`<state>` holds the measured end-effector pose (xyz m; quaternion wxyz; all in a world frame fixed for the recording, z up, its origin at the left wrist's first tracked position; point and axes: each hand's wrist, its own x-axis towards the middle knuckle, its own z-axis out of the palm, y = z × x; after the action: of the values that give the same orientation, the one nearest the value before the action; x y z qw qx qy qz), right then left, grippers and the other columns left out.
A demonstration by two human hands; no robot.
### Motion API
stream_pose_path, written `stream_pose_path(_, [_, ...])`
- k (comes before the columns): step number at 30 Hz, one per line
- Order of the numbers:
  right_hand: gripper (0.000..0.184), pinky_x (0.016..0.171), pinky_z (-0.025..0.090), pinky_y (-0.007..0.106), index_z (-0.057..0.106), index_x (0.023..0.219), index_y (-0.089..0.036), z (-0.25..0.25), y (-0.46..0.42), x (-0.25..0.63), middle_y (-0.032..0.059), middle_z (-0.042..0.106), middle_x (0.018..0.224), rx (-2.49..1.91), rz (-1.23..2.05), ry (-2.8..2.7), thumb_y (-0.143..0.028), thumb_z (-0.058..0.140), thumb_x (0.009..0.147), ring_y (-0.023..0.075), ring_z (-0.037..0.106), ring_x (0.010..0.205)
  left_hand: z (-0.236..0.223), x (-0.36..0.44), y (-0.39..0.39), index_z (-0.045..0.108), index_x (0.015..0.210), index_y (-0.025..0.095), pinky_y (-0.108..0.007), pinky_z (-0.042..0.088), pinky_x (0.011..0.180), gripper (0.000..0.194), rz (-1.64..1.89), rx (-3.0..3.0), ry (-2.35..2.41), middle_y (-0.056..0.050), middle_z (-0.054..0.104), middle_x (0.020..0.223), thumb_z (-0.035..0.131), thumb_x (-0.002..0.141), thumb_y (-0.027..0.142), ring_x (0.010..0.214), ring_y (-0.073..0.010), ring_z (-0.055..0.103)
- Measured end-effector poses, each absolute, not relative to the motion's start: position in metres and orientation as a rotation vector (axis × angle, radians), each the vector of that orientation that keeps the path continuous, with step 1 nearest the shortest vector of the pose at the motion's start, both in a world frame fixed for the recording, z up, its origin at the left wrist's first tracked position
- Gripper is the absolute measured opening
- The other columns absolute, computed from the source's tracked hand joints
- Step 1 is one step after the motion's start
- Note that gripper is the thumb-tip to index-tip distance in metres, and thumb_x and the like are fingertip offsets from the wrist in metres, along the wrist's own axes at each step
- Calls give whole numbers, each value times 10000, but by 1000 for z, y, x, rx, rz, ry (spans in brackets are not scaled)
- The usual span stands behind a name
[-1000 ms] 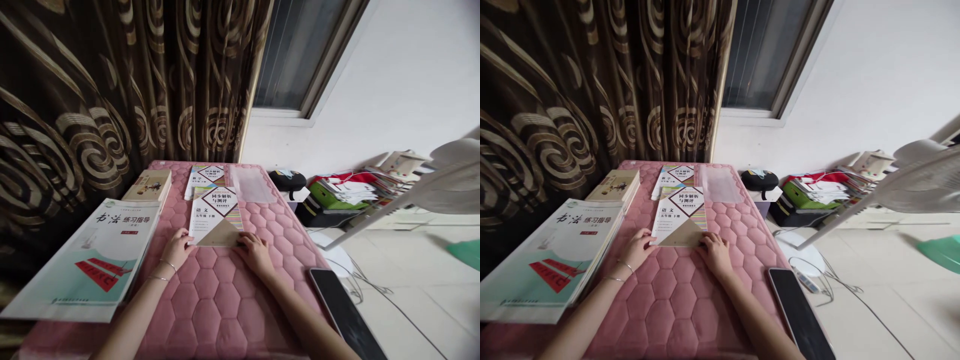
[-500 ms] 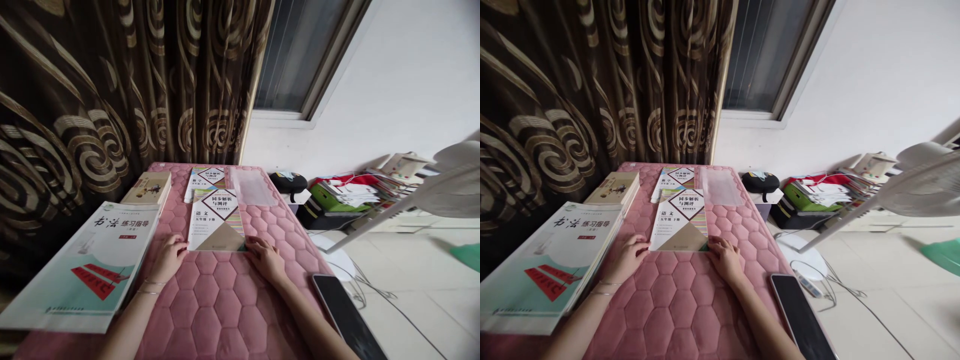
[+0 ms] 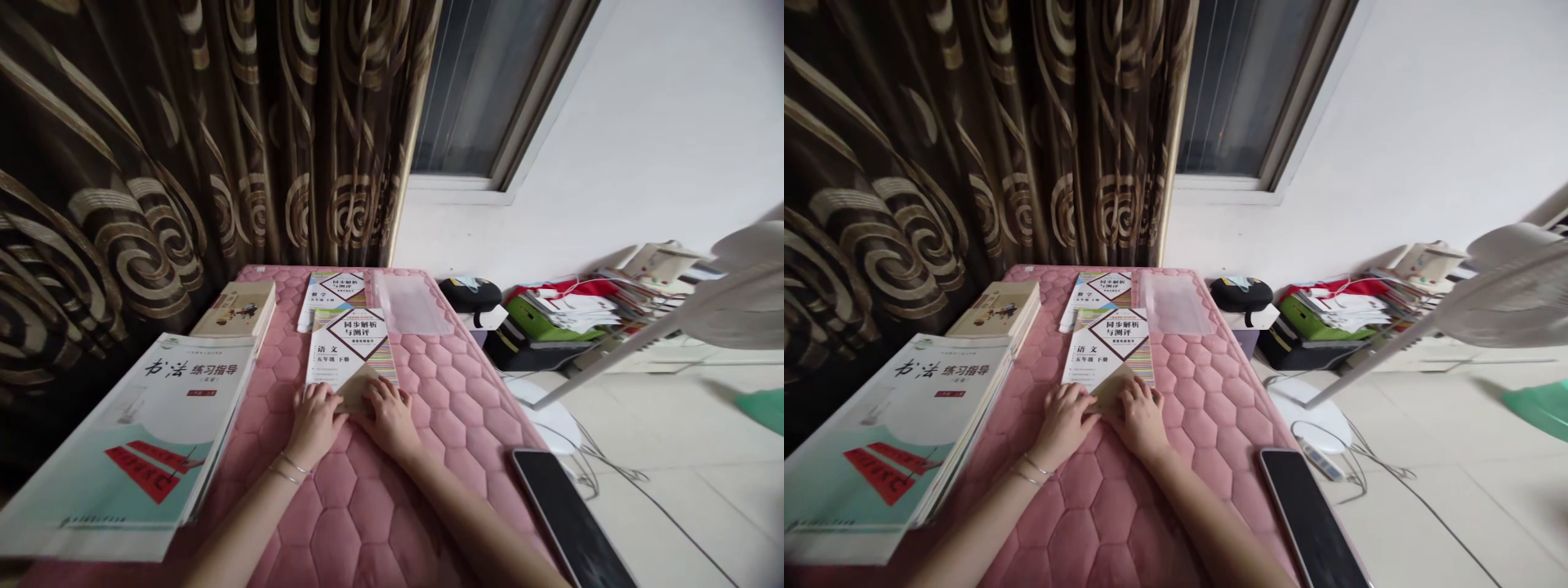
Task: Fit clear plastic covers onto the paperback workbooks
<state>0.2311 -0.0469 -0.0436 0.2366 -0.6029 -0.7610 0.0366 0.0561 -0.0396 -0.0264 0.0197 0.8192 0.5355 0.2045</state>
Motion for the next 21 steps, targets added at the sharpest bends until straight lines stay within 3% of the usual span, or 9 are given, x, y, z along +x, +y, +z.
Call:
stream_pose_path(6, [243,954,341,472,650,1052,-252,-43,-55,266,91,543,1338,-1737,130,-2040,-335,637,823,279,425,1266,-16,20,-42,701,868,265,-412,354,861,87,545,2557,1741,-34,609,982,661,792,256,985,-234,507])
stream_pose_path(12, [270,933,377,469,671,1088,-304,-41,-62,305,53,547,1337,-1885,214,-1960,-348,614,828,275,459,1244,-17,-12,-39,719,953,305,-357,383,807,193,536,2534,1730,-29,624,929,601,826,219,922,-203,538])
stream_pose_path(21, [246,921,399,456,696,1031,-299,-39,-61,312,48,563,1311,-1855,306,-1960,-355,631,801,283,466,1224,-22,-7,-35,714,943,204,-311,450,821,212,663,2409,1656,-63,613,887,530,836,197,883,-186,572])
